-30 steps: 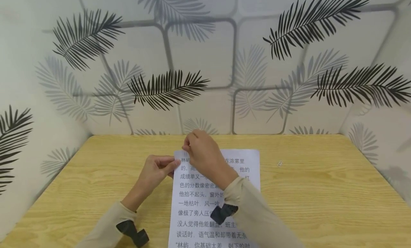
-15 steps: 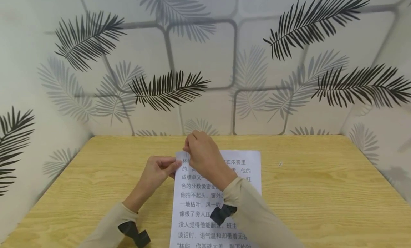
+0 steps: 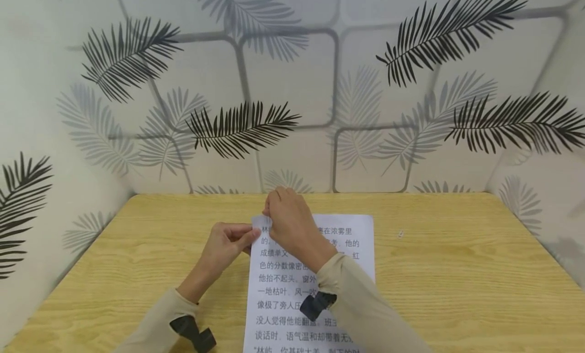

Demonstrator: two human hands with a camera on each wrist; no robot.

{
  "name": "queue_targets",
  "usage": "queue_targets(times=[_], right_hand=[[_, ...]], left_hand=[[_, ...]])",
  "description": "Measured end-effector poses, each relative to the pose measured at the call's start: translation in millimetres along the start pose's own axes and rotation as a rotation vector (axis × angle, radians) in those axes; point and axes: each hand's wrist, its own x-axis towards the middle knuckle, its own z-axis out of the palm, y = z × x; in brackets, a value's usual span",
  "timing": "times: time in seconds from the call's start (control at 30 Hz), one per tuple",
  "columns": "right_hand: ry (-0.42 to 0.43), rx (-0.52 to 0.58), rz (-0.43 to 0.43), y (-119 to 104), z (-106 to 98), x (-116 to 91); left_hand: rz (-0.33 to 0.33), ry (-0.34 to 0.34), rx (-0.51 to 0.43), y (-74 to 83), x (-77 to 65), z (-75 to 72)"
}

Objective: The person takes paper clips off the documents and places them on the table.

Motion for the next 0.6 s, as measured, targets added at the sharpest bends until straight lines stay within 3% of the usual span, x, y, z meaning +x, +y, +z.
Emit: queue_targets(times=[0.6], right_hand=[[-0.083, 0.103, 0.079, 0.0, -3.3, 1.2]], left_hand=[[-0.001, 0.003, -0.002, 2.9, 0.6, 1.2]])
